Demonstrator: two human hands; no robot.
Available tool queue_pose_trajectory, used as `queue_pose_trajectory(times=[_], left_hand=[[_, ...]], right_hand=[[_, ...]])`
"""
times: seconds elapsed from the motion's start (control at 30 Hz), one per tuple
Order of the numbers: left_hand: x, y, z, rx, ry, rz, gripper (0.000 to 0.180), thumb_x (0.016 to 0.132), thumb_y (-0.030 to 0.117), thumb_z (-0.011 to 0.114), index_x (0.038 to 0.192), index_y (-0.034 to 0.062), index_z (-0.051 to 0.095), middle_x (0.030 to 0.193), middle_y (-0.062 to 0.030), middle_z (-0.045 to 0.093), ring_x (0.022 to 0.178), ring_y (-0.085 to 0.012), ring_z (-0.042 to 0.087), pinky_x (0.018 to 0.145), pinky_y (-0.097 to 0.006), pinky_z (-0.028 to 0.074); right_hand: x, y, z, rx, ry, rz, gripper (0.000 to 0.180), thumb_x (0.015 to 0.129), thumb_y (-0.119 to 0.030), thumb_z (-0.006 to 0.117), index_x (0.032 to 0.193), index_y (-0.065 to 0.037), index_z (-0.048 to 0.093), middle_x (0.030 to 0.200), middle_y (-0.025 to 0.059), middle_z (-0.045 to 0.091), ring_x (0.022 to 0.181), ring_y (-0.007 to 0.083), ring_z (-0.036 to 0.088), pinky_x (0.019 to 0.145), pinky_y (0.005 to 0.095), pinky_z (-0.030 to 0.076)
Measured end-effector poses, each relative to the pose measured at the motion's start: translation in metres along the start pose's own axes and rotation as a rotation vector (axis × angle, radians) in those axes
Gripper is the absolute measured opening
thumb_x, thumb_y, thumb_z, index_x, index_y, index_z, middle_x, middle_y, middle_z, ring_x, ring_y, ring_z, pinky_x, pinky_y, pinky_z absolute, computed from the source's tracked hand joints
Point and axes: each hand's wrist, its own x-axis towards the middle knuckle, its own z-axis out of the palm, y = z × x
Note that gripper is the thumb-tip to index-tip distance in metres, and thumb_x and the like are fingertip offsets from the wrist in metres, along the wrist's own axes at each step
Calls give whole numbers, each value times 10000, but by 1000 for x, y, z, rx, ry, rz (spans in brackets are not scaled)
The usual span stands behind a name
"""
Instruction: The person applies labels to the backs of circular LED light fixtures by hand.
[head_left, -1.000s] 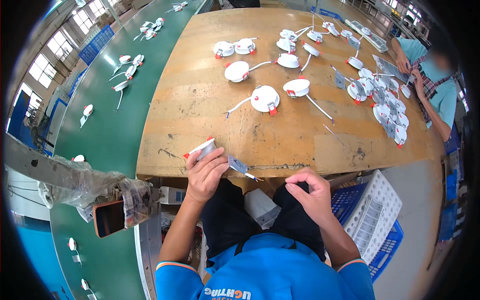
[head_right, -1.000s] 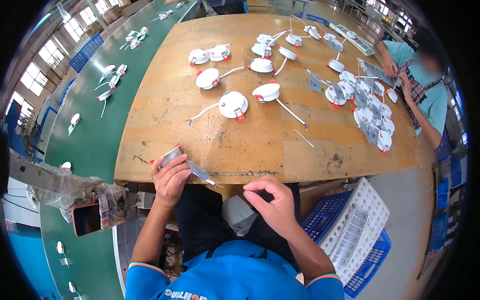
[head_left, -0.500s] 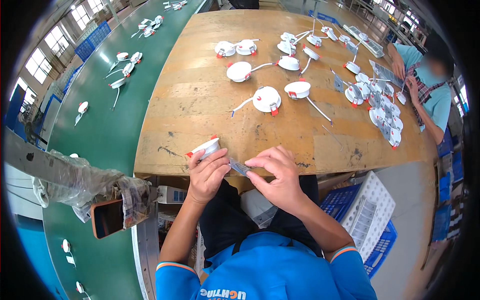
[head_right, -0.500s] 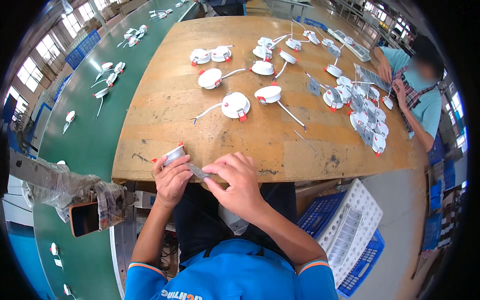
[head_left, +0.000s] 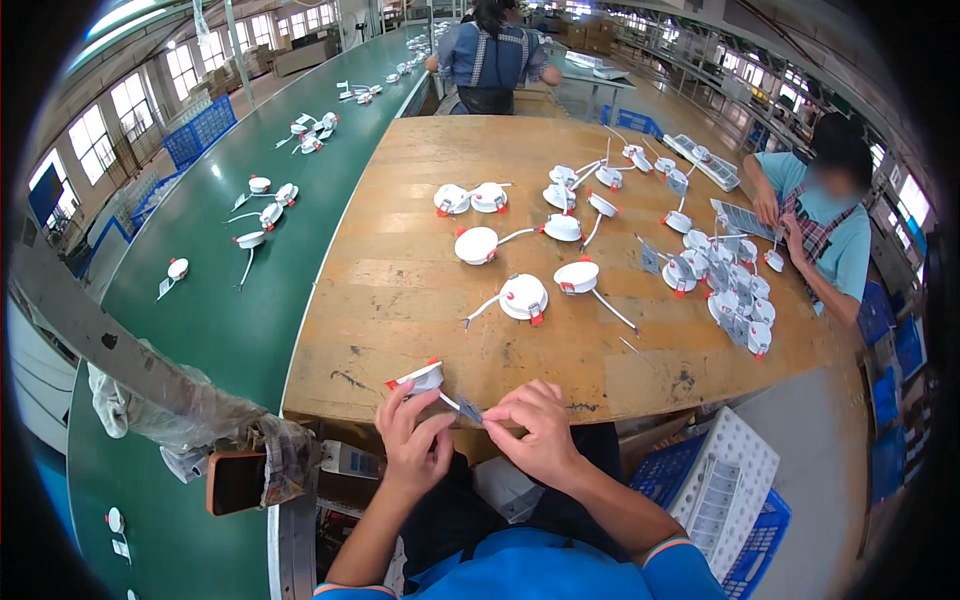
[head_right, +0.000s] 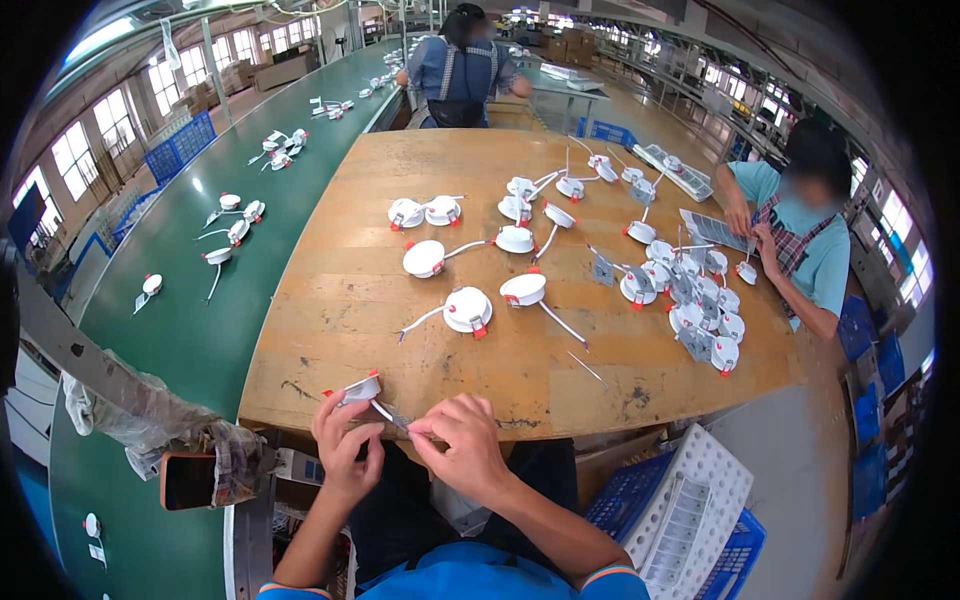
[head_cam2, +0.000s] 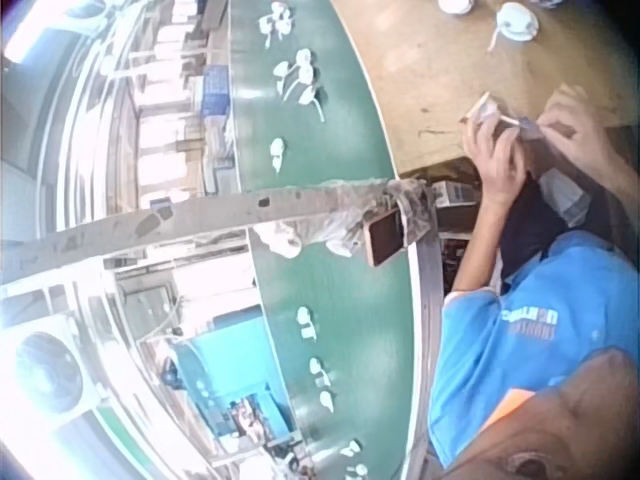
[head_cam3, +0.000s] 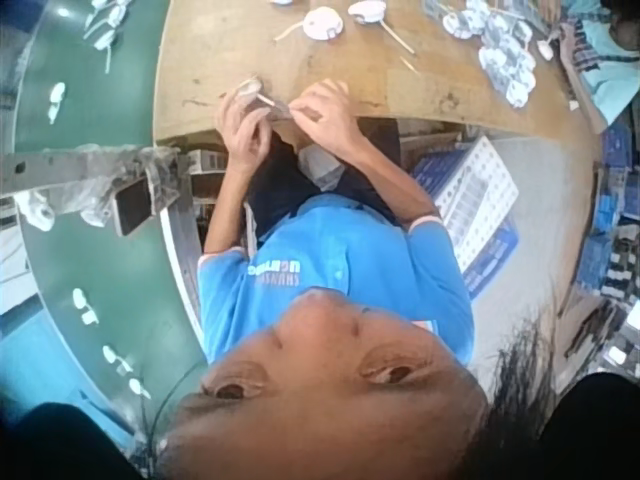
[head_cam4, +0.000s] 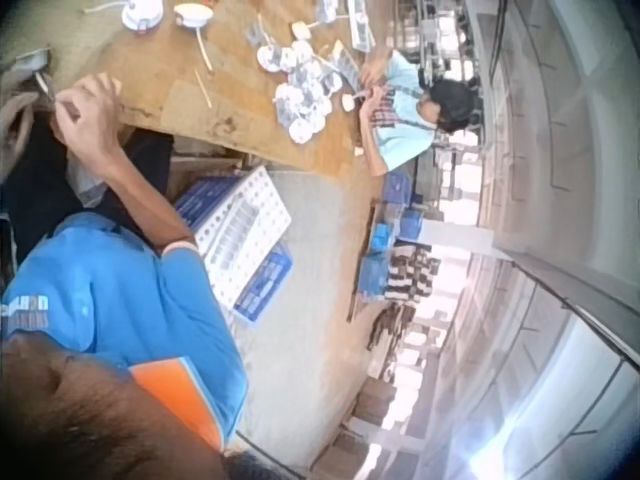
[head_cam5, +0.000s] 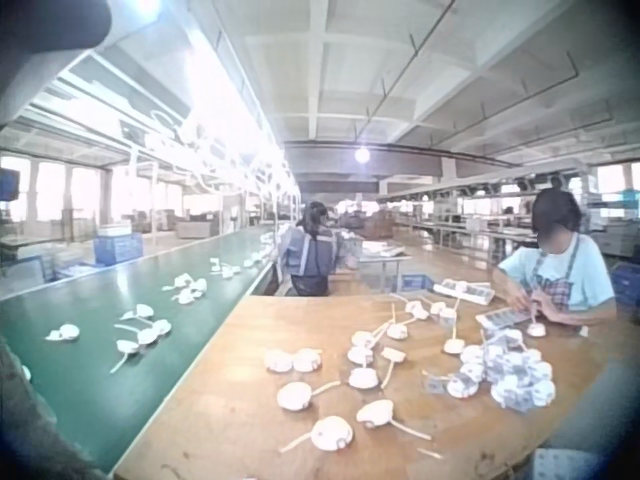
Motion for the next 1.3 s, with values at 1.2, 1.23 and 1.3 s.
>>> queue_pose_trajectory(times=[1.2, 1.23, 1.3], left_hand=[[-24, 24, 2, 0, 139, -229, 191, 561, 35, 657, 686, 82, 521, 702, -29, 525, 685, -204, 496, 617, -323, 314], [-23, 25, 4, -25, 160, -257, 191, 558, 29, 651, 682, 81, 516, 695, -33, 525, 671, -201, 500, 604, -321, 316], [-23, 26, 7, -34, 167, -267, 186, 560, 27, 648, 676, 78, 513, 687, -40, 524, 656, -202, 503, 592, -319, 318]], right_hand=[[-6, -7, 38, -55, 95, -103, 172, 558, -59, 634, 609, -112, 478, 634, 13, 457, 641, 192, 449, 668, 330, 302], [-7, -5, 40, 10, 115, -33, 172, 560, -58, 632, 608, -111, 475, 636, 14, 460, 640, 195, 449, 669, 330, 304], [-9, -3, 42, 59, 127, 22, 175, 563, -58, 634, 610, -107, 472, 633, 13, 459, 634, 198, 447, 668, 333, 305]])
